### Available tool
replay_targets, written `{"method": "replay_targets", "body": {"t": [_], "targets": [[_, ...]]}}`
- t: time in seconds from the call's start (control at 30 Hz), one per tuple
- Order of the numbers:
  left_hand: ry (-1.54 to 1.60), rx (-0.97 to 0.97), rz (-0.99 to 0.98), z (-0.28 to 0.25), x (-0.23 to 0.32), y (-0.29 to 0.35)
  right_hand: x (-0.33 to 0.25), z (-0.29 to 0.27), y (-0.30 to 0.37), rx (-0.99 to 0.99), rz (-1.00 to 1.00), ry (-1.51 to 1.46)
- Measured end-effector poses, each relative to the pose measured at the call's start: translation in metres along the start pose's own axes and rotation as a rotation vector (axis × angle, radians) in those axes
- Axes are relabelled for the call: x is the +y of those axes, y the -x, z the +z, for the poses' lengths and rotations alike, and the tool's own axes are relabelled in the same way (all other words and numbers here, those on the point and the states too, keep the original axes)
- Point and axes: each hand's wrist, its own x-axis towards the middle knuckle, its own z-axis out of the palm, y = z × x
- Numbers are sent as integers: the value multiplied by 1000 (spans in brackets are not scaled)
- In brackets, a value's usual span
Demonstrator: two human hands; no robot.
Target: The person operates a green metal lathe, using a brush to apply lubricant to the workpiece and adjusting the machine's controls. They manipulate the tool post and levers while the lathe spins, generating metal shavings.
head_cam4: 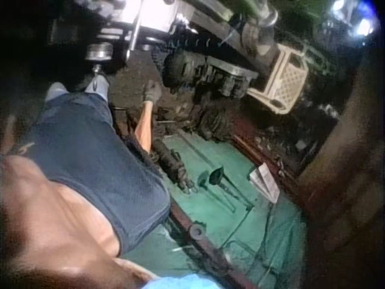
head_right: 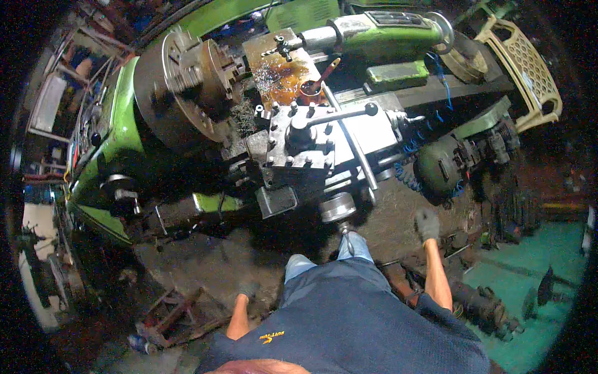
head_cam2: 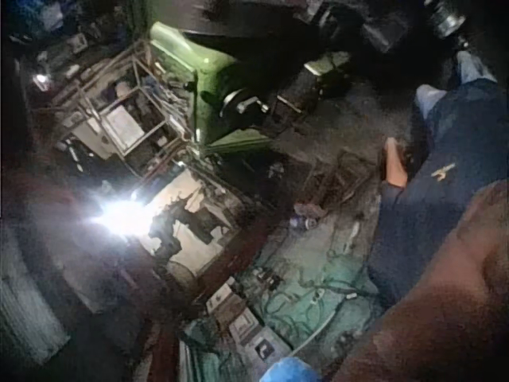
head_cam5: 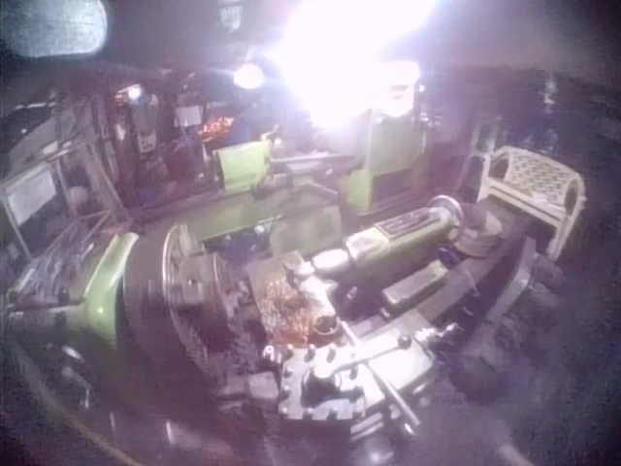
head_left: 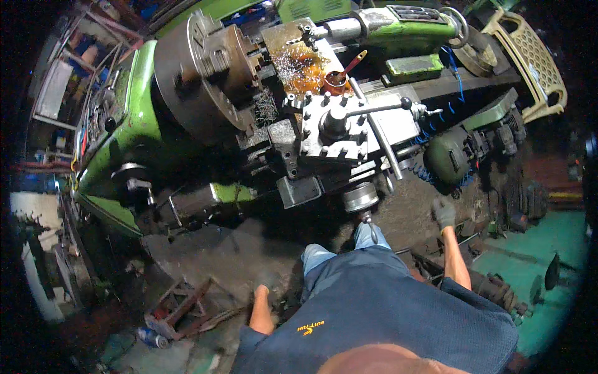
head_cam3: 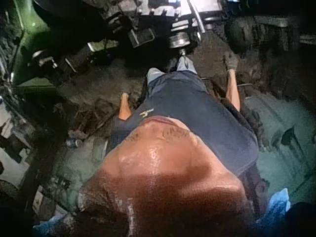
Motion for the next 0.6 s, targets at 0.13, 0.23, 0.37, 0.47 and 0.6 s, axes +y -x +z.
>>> {"method": "replay_targets", "body": {"t": [0.13,0.23,0.37,0.47,0.6], "targets": [[316,364,-86,-65,92,-1,-145,-95,-137,297,-444,-207],[447,965,155,-169,219,-3,-254,-136,-188,195,-577,-395],[394,1462,428,-297,380,26,-368,-128,-234,-26,-667,-408],[388,1610,613,-347,455,38,-413,-85,-262,-184,-733,-382],[270,1537,621,-369,497,28,-449,-47,-276,-327,-816,-450]]}}
